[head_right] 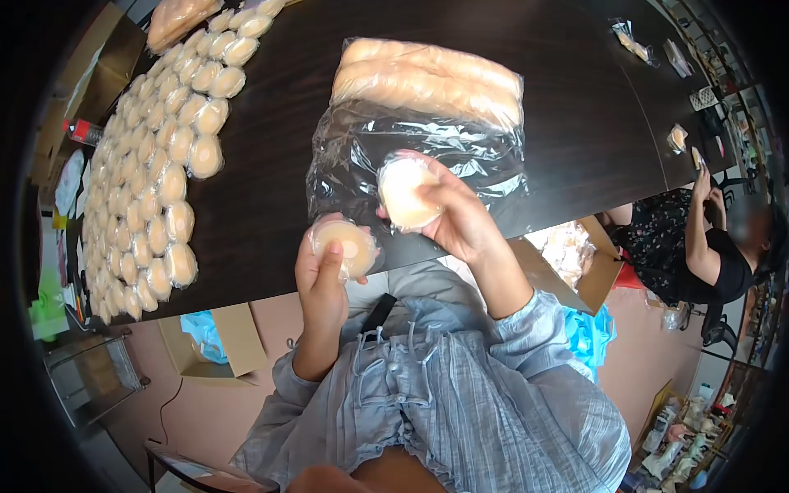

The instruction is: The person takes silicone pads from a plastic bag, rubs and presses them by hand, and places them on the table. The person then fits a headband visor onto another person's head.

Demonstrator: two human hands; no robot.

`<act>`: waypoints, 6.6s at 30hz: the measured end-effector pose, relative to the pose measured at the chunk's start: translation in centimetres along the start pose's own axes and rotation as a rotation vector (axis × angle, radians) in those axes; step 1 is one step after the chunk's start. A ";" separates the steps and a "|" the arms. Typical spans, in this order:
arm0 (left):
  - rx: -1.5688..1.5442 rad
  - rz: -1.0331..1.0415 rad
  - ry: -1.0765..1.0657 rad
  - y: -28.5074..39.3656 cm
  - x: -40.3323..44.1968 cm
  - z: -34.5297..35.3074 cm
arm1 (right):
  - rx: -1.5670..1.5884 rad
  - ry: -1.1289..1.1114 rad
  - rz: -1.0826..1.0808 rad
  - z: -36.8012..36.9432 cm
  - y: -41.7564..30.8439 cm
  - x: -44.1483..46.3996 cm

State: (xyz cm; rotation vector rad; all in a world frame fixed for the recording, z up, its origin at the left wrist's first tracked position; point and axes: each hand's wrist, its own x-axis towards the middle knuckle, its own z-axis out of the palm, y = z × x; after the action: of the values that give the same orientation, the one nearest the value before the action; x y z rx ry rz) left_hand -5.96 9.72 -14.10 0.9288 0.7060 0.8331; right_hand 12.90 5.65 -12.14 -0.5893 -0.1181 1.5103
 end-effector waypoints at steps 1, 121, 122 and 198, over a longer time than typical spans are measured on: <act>0.042 0.040 0.013 -0.4 0.1 -0.5 | -0.070 0.012 -0.033 0.0 0.6 -0.2; -0.009 0.189 0.016 -2.1 -0.7 -1.2 | -1.459 0.184 -0.490 3.9 6.3 -1.5; 0.014 0.209 0.033 -1.9 -0.6 -1.2 | -1.440 0.153 -0.497 3.9 6.4 -1.4; 0.092 0.039 -0.238 2.1 -0.5 -1.0 | -0.279 0.035 -0.276 -1.5 7.0 -1.0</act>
State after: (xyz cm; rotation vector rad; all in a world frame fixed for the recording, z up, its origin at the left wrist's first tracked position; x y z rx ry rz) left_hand -7.66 10.40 -12.61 1.1068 0.5243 0.7147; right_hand 7.18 3.97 -16.14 -0.7882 -0.3724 1.2228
